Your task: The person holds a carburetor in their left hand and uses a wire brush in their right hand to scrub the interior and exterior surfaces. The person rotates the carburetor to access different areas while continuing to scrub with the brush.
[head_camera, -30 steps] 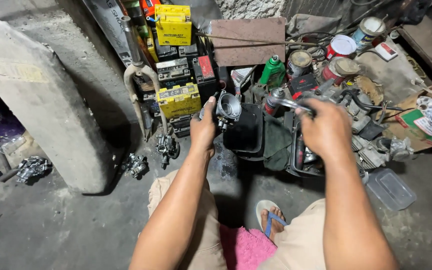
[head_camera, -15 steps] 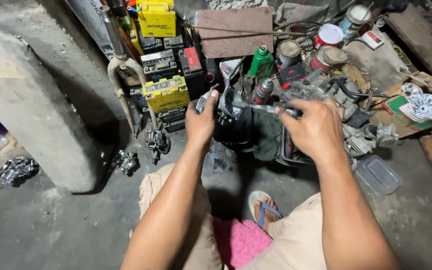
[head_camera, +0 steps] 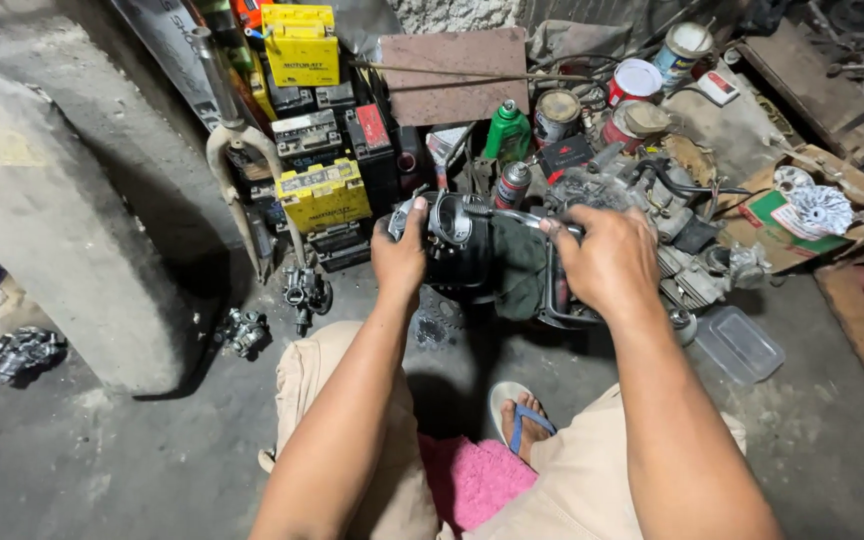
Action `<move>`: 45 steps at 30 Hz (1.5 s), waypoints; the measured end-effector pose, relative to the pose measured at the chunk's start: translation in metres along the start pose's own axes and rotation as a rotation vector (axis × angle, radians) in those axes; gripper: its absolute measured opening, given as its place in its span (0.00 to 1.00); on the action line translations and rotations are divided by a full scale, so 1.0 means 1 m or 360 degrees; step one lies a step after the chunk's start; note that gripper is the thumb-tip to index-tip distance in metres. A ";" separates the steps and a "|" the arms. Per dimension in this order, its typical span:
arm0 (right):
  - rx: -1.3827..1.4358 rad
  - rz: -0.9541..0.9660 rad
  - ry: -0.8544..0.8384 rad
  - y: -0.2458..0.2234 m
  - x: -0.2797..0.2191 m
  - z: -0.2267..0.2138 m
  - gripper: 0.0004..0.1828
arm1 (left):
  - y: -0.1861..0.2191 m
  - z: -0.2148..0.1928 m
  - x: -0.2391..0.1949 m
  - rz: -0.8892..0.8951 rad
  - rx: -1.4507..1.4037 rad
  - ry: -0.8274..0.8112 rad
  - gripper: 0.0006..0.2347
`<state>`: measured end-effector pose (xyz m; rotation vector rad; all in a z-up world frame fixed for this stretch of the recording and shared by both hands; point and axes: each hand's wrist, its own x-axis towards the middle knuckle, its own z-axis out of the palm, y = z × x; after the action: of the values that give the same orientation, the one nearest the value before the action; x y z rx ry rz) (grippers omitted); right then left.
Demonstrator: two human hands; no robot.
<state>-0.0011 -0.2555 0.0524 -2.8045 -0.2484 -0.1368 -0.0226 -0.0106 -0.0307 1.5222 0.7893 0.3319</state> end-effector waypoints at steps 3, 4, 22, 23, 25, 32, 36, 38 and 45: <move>0.0056 -0.0024 -0.0033 -0.006 -0.002 -0.004 0.16 | -0.004 0.000 0.006 -0.0021 0.0016 -0.0007 0.32; 0.0056 -0.0027 -0.0040 -0.008 -0.003 -0.007 0.16 | -0.003 0.001 0.005 -0.0027 0.0018 -0.0002 0.32; 0.0226 -0.0045 -0.0153 -0.021 0.007 -0.002 0.15 | -0.004 0.004 0.016 0.0073 -0.0057 0.0105 0.28; 0.0267 -0.0115 -0.0030 -0.025 0.006 -0.005 0.14 | -0.004 0.005 0.017 0.0066 -0.0071 0.0097 0.27; 0.0301 -0.0186 0.0090 -0.019 0.006 -0.004 0.13 | -0.004 0.008 0.017 0.0053 -0.0090 0.0088 0.27; 0.0258 -0.0215 0.0094 -0.018 0.010 -0.013 0.10 | -0.016 0.004 0.033 -0.0200 -0.0058 -0.0065 0.34; 0.0256 -0.0055 0.0041 -0.009 0.009 -0.009 0.12 | 0.013 0.005 0.013 -0.0366 -0.0268 -0.0129 0.36; 0.0252 -0.0037 0.0098 0.000 0.011 -0.002 0.13 | 0.028 0.003 0.002 -0.0424 -0.0334 -0.0144 0.36; 0.0325 -0.0150 0.0184 0.001 0.004 -0.003 0.10 | 0.034 0.009 -0.006 -0.0532 -0.0688 -0.0202 0.33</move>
<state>0.0025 -0.2565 0.0556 -2.5729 -0.3462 -0.2785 -0.0117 -0.0191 0.0018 0.9778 0.7959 0.1414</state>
